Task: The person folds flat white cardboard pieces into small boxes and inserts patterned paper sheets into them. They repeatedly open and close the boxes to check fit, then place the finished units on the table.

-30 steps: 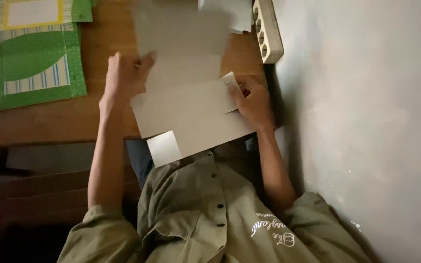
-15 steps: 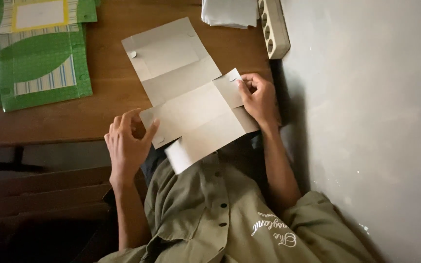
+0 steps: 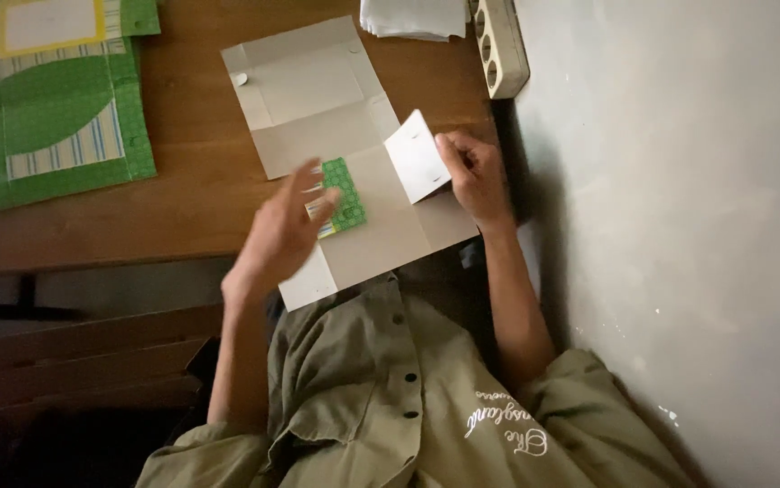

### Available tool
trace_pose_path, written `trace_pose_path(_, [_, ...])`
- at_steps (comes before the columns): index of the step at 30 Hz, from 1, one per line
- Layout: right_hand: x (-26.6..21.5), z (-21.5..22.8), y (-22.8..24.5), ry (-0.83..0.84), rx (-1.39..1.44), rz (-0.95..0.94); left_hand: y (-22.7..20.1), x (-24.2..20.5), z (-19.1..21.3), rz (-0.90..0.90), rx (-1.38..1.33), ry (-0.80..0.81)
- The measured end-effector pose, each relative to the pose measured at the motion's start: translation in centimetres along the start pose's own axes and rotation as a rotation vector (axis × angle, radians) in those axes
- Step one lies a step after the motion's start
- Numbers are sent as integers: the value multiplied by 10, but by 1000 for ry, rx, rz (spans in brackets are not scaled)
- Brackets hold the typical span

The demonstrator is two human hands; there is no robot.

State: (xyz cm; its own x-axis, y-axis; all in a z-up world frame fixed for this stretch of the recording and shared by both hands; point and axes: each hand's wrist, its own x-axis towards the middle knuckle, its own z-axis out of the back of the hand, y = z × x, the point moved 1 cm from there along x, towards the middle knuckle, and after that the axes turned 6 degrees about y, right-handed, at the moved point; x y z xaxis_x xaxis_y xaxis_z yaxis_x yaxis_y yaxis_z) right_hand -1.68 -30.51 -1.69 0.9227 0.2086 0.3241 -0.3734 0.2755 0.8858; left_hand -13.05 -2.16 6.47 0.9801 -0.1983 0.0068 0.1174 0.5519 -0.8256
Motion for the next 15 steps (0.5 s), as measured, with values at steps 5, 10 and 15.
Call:
trace_pose_path(5, [-2, -3, 58, 206, -129, 189, -48, -4, -10, 4, 83, 181])
trace_pose_path(10, [-6, -8, 66, 298, -478, 201, -32, 7, -28, -91, 148, 168])
trace_pose_path(15, [-2, -7, 58, 382, -494, 237, 3, 13, -50, -142, 419, 149])
